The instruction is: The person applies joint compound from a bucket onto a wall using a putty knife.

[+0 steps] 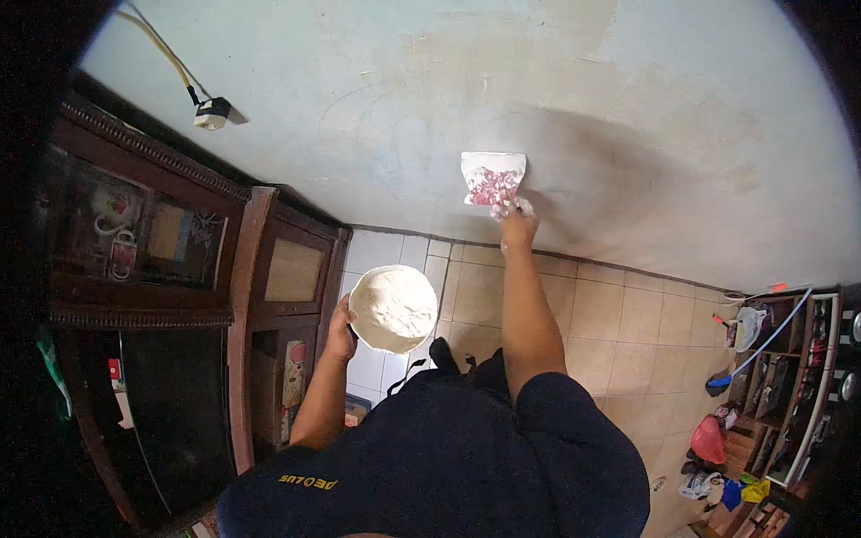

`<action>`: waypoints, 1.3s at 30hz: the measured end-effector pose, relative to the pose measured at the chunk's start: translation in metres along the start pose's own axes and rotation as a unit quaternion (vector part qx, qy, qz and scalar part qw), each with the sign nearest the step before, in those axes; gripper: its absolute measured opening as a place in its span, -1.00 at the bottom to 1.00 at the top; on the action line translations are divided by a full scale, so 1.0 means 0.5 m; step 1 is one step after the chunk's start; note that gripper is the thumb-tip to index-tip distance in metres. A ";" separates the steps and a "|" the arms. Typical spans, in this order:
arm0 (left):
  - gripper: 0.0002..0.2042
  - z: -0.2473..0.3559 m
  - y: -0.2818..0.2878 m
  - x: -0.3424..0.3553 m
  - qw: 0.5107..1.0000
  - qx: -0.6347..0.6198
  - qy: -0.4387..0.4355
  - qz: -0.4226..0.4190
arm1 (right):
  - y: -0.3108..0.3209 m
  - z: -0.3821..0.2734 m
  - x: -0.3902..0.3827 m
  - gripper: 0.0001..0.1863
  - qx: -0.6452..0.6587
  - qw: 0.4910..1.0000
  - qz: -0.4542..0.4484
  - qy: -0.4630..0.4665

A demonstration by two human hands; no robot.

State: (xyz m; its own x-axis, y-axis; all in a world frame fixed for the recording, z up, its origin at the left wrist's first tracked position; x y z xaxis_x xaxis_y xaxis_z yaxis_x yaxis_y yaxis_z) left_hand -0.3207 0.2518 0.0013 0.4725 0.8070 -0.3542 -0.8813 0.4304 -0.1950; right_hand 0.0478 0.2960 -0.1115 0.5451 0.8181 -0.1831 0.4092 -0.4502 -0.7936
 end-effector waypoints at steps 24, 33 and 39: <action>-0.41 -0.016 0.011 -0.007 1.000 -0.004 0.012 0.002 | -0.038 -0.052 -0.016 -0.85 -0.053 0.998 -0.003 0.022; -0.41 -0.017 0.003 0.003 1.000 -0.028 0.013 -0.001 | -0.284 -0.208 0.107 -0.83 -0.136 0.981 -0.069 0.122; -0.38 -0.028 0.004 0.018 1.000 0.001 0.009 -0.014 | -0.024 0.058 0.090 -0.81 -0.154 0.986 0.059 -0.040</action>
State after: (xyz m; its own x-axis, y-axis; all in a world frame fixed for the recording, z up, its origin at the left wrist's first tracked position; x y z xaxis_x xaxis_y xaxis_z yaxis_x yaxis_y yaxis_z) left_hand -0.3180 0.2542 -0.0151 0.4963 0.7879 -0.3645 -0.8681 0.4527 -0.2037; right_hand 0.0461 0.3488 -0.1270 0.5471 0.7741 -0.3185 0.5556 -0.6205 -0.5535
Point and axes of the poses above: each hand's wrist, its own x-axis towards the middle knuckle, its own y-axis out of the back of the hand, z = x × y, the point moved 5 cm from there along x, towards the middle knuckle, and after that the axes turned 13 degrees about -z, right-handed, at the moved point
